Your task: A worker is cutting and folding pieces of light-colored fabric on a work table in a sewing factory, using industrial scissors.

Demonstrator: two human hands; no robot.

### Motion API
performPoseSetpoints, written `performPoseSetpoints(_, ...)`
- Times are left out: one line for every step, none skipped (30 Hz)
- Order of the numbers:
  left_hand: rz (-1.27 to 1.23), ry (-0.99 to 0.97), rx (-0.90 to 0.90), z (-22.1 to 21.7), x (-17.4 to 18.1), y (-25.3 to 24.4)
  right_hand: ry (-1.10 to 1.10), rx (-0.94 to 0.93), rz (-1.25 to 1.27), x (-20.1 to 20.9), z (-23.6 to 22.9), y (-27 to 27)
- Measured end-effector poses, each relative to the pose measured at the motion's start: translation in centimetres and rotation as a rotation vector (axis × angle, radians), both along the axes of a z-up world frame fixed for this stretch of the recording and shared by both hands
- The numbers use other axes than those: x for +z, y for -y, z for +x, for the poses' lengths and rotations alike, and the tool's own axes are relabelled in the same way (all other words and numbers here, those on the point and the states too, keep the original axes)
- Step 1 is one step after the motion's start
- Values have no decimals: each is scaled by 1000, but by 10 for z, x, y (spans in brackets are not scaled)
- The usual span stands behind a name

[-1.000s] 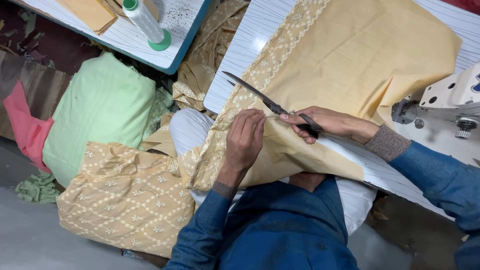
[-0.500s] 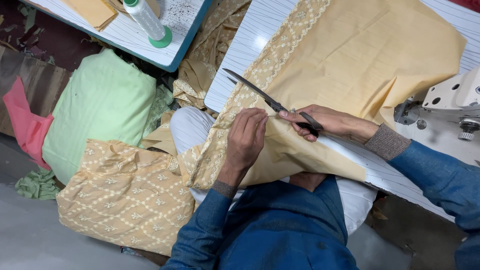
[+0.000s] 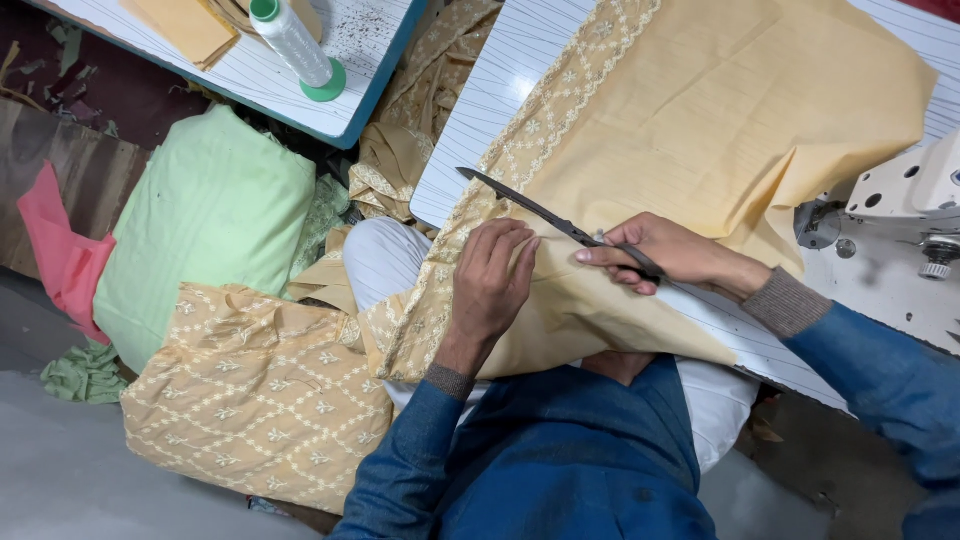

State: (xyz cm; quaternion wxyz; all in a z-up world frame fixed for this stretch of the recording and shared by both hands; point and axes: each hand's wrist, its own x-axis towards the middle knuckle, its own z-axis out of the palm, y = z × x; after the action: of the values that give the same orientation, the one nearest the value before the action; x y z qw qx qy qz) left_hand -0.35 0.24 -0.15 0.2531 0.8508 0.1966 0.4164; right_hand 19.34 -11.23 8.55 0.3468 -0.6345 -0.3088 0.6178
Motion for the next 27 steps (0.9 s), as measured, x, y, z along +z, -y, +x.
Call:
performPoseSetpoints(3, 0, 1, 0, 1, -2, 0, 1, 3, 6, 5, 4)
performPoseSetpoints(3, -4, 0, -1, 1, -3, 83, -14, 21, 12, 10, 9)
performPoseSetpoints(3, -9, 0, -2, 0, -3, 166, -28, 38, 18, 15, 14)
performPoseSetpoints(0, -10, -2, -1, 1, -3, 165, -29, 34, 23, 17, 16)
performPoseSetpoints(-9, -15, 3, -1, 1, -3, 432, -30, 68, 29, 20, 19)
performPoseSetpoints(-15, -19, 4, 0, 2, -4, 700, -33, 105, 35, 22, 22)
performPoseSetpoints(-16, -18, -1, -3, 6, -5, 701, -37, 102, 29, 25, 24)
performPoseSetpoints(-30, -23, 2, -4, 9, -6, 875, -27, 97, 24, 28, 27)
performPoseSetpoints(-43, -28, 5, -5, 13, -7, 1048, -15, 92, 19, 31, 30)
performPoseSetpoints(-39, -27, 5, -8, 10, -11, 1048, -18, 95, 10, 36, 34)
performPoseSetpoints(-14, -57, 59, -11, 6, -15, 1101, -21, 107, 1, 40, 38)
performPoseSetpoints(11, -85, 117, -15, 3, -19, 1155, -22, 122, -7, 44, 41)
performPoseSetpoints(15, -85, 120, -18, 10, -24, 1155, -21, 127, -15, 49, 41)
performPoseSetpoints(-3, -117, 168, -21, 16, -27, 1190, -26, 118, -22, 53, 43)
performPoseSetpoints(-20, -149, 215, -24, 22, -30, 1225, -31, 109, -29, 57, 46)
performPoseSetpoints(-19, -150, 213, -23, 23, -33, 1224, -34, 109, -30, 58, 48)
performPoseSetpoints(-46, -191, 237, -22, 23, -36, 1232, -7, 113, -31, 59, 50)
performPoseSetpoints(-73, -232, 261, -21, 24, -40, 1239, 21, 117, -32, 60, 52)
performPoseSetpoints(-70, -233, 260, -20, 20, -43, 1238, 18, 119, -34, 57, 54)
performPoseSetpoints(-96, -283, 264, -19, 15, -46, 1299, 34, 111, -35, 54, 58)
performPoseSetpoints(-122, -333, 269, -17, 11, -48, 1359, 51, 102, -35, 51, 61)
performPoseSetpoints(-121, -333, 264, -19, 8, -51, 1360, 47, 98, -35, 44, 64)
performPoseSetpoints(-126, -365, 235, -21, 5, -55, 1475, 35, 214, -35, 37, 66)
performPoseSetpoints(-129, -393, 212, -22, 1, -59, 1590, 23, 338, -35, 31, 67)
performPoseSetpoints(-128, -391, 211, -24, 9, -58, 1593, 22, 339, -31, 19, 70)
performPoseSetpoints(-238, -351, 190, -28, 17, -57, 1420, 14, 478, -28, 6, 72)
performPoseSetpoints(-347, -311, 168, -33, 25, -56, 1242, 5, 610, -25, -8, 75)
